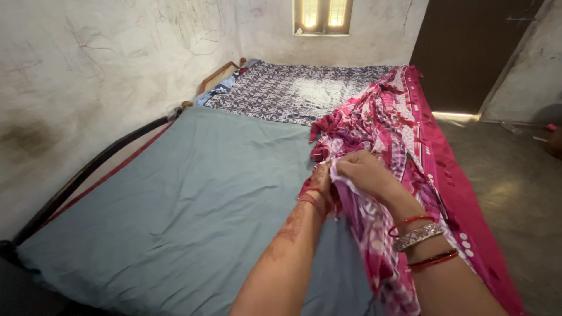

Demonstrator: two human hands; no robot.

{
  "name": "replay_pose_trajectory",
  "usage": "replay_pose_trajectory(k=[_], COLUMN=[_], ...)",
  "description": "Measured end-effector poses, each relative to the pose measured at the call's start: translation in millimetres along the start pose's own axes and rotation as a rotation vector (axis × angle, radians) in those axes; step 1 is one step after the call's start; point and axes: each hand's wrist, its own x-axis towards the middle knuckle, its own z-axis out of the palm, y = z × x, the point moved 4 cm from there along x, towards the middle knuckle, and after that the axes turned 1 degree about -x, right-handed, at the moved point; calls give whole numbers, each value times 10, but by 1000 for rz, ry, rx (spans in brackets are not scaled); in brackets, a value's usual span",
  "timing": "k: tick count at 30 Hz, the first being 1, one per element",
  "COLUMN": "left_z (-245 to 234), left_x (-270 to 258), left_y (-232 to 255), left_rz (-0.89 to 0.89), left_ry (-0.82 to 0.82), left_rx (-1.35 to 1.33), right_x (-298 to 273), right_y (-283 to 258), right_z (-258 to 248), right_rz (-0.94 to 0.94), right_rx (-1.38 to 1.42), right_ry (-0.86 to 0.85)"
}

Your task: The person folds a large pink floral bed sheet on a bed. They gather the fabric, align the edges, and fold it into a compact rectangular shape by hand.

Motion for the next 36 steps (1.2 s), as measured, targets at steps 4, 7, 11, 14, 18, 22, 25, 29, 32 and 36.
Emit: replay_pose_trajectory(k=[4, 7, 11, 14, 18, 22, 25, 29, 32, 36], left_z=[-128, 112, 399, 404, 53, -199, -218, -165, -476, -777], left_x=[-12, -336, -962, -1031, -815, -858, -980, -756, -308, 130], left_y=[290, 623, 933, 999, 914, 936, 657, 526, 471, 481], left_rz=[283, 449, 682, 802, 1083, 836, -159, -102, 74, 572], left_ry=[110, 69, -79, -90, -7, 131, 133, -176, 13, 176], left_rx=[143, 272, 509, 809, 1179, 1053, 123, -261, -297, -107], right_x=[-49, -110, -35, 208, 679, 544, 358, 181, 29, -134], right_y=[-171, -211, -172, 147, 329, 332, -20, -306, -325, -211], right_z=[61, 40, -3, 25, 34, 181, 240, 267, 233, 288], right_rz=[-4, 280, 415, 440, -226, 210, 186, 134, 117, 187], right_rx=[-129, -37, 244, 438, -748, 371, 354, 374, 348, 56], right_ry=[-131, 67, 300, 292, 167, 341, 331, 254, 215, -23])
